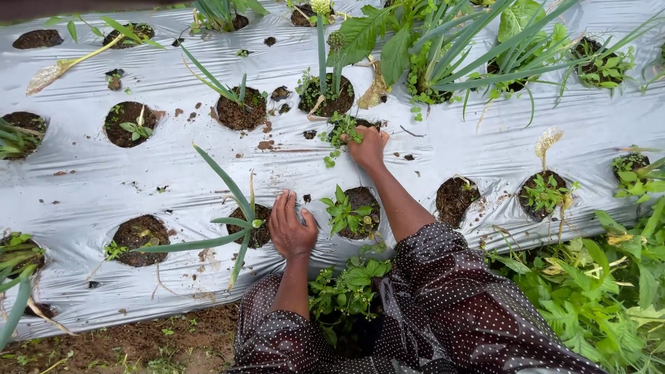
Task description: The person kneels in a garden and pulls weeds by hand from around plants growing in a plastic-covered bed. They then use a sickle to cut weeds in the adjacent soil area.
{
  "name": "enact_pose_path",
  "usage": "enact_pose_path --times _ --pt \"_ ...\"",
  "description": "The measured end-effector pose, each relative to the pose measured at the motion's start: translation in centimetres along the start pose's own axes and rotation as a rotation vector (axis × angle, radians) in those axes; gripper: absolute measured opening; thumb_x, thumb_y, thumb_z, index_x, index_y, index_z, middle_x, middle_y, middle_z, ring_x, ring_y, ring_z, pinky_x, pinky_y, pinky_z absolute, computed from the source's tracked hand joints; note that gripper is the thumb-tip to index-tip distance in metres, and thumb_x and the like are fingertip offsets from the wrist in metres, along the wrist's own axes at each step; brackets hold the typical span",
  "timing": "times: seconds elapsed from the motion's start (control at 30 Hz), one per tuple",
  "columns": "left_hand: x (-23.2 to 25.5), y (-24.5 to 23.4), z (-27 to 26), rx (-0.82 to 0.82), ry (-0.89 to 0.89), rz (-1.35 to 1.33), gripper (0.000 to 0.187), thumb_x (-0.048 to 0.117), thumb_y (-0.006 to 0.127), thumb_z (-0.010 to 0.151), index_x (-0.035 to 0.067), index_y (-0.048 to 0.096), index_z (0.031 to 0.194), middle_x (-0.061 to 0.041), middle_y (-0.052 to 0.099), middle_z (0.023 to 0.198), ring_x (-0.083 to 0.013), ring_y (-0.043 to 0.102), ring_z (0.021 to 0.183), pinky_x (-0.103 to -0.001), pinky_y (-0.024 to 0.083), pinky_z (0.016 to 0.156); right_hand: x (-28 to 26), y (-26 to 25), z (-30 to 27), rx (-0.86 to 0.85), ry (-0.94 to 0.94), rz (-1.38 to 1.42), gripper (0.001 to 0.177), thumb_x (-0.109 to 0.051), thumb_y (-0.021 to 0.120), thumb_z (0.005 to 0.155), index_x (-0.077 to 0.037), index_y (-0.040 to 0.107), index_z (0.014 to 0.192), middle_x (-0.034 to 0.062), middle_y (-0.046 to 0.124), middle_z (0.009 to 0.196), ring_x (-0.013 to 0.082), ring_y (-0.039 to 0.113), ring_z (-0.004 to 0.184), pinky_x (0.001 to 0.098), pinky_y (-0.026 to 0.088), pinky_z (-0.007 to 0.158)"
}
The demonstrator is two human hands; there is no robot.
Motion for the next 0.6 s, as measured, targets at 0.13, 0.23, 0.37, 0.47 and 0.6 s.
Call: enact_pose_path --times 0.13,0.23,0.37,0.47,0.6 --pt "0.0 0.1 -0.2 -0.002 0.001 0.003 0.041 0.026 0.057 0.088 0.017 0.067 0.127 -0.002 0.065 0.136 -0.0226 0.06 0.129 -0.039 0.047 0.105 -0.3 -1.2 0.0 -0.01 0.039 0.095 0.029 -0.05 0.073 0.094 -0.026 0.07 0.077 -0.0044 0.068 0.077 0.0232 0.063 0.093 0.0617 0.024 0.11" --pt "0.0 0.1 0.1 0.005 0.0 0.003 0.042 0.025 0.057 0.088 0.018 0.067 0.128 -0.001 0.064 0.137 -0.0223 0.06 0.13 -0.039 0.047 0.105 1.1 -1.8 -0.3 0.06 0.077 0.342 0.033 -0.041 0.078 0.095 -0.019 0.07 0.072 0.0012 0.068 0.068 0.0328 0.068 0.083 0.0579 0.037 0.101" --pt "0.1 -0.3 -0.1 0.049 0.017 -0.005 0.041 0.025 0.058 0.086 0.017 0.068 0.126 -0.001 0.065 0.135 -0.0218 0.061 0.128 -0.038 0.047 0.104 4.1 -1.9 -1.6 0.046 0.307 0.525 0.046 -0.051 0.082 0.092 -0.007 0.074 0.106 0.0161 0.072 0.094 0.0366 0.069 0.095 0.057 0.049 0.091" --pt "0.0 -0.2 0.1 0.071 0.017 -0.009 0.041 0.025 0.058 0.086 0.017 0.069 0.125 -0.001 0.066 0.135 -0.0214 0.062 0.127 -0.038 0.047 0.105 4.2 -1.5 -1.2 0.065 0.387 0.661 0.05 -0.047 0.078 0.097 -0.004 0.069 0.123 0.0212 0.066 0.115 0.0411 0.061 0.114 0.0624 0.041 0.102" --pt "0.1 -0.3 0.1 0.073 0.035 -0.018 0.042 0.025 0.059 0.086 0.016 0.069 0.125 -0.002 0.066 0.134 -0.0219 0.062 0.127 -0.039 0.048 0.104 2.2 -4.1 -0.9 0.123 0.562 1.001 0.069 -0.042 0.08 0.097 0.0 0.048 0.141 0.03 0.039 0.149 0.0485 0.027 0.15 0.0661 0.012 0.123"
Point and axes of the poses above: each hand's wrist, its own z-axis towards the middle knuckle, its own y-axis out of the palm, x = y × z, the point moved 6 cm from there along z, towards the middle knuckle
